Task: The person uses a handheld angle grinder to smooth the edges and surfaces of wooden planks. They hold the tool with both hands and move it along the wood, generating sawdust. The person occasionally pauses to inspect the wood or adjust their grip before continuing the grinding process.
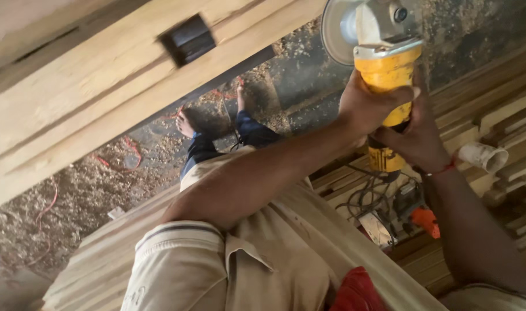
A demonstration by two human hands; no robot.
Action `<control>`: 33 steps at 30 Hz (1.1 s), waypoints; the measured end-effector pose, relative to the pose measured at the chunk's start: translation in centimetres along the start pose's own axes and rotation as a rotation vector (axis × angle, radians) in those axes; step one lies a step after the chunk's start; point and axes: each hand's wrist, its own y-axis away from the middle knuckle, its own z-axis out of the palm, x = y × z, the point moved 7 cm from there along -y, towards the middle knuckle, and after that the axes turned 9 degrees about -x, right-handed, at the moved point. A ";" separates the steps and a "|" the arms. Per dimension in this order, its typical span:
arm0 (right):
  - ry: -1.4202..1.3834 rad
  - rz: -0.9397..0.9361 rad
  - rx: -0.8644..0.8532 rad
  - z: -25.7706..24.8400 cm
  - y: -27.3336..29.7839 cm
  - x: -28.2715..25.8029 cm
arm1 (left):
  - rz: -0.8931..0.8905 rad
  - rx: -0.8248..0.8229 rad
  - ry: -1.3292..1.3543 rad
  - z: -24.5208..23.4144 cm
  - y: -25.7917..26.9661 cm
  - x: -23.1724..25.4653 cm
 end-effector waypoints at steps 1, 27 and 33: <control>-0.025 0.030 0.024 -1.3 0.1 0.8 | 0.002 0.005 -0.001 1.0 -1.1 0.0; 0.215 0.038 0.114 -11.3 0.5 5.5 | 0.101 -0.058 -0.114 7.1 -9.6 -0.7; 0.313 -0.015 0.000 1.3 -0.6 -0.2 | 0.324 0.070 0.255 -1.4 3.2 0.4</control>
